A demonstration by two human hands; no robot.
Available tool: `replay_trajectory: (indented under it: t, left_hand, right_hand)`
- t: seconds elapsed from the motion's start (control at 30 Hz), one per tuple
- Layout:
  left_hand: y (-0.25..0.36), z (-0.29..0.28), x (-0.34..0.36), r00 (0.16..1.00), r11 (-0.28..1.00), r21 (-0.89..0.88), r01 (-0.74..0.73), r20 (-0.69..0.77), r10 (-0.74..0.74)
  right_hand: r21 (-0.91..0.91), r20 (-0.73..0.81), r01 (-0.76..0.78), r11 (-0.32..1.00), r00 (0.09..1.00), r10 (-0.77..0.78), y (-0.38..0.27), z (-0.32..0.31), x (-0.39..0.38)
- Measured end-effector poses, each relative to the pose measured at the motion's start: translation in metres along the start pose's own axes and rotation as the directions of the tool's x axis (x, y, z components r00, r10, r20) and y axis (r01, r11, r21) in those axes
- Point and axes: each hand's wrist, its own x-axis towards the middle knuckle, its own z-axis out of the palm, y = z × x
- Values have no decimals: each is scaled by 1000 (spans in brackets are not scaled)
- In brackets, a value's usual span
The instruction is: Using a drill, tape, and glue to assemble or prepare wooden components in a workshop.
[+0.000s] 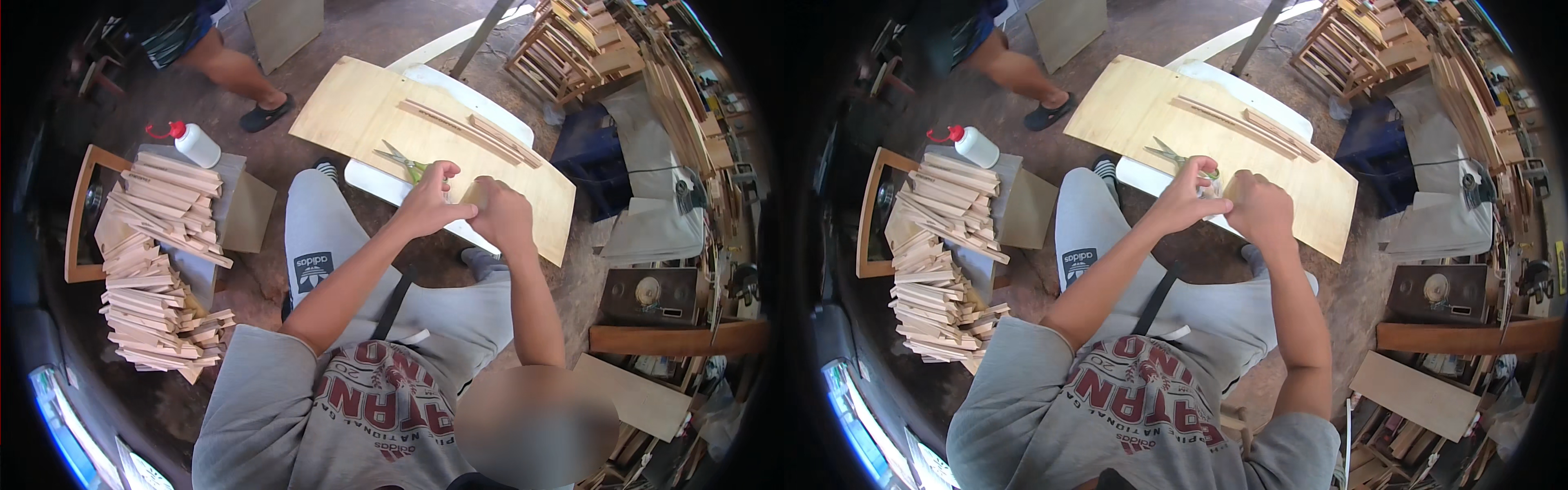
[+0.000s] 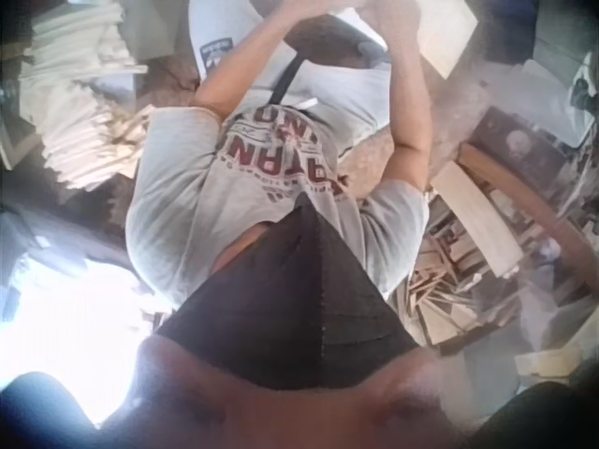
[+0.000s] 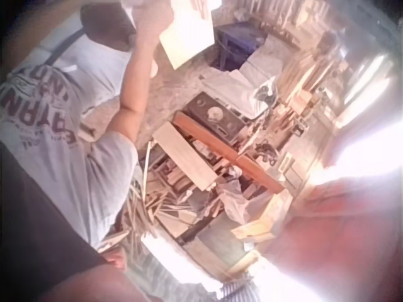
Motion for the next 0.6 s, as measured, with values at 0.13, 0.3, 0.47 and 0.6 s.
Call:
replay_trajectory:
  t: [0.13,0.3,0.47,0.6]
  left_hand:
    - [-11,26,12,989,985,-104,137,63,-131]
    - [-3,38,8,985,984,67,167,34,-170]
    - [-14,36,10,991,951,280,129,0,-135]
    - [-19,27,15,992,914,390,114,-1,-123]
  right_hand:
    - [-71,0,54,996,999,-55,0,6,-9]
    - [-142,123,-10,990,992,28,18,15,-17]
    - [-188,155,-2,982,987,32,19,18,-16]
    - [-192,189,16,981,982,21,20,18,-14]
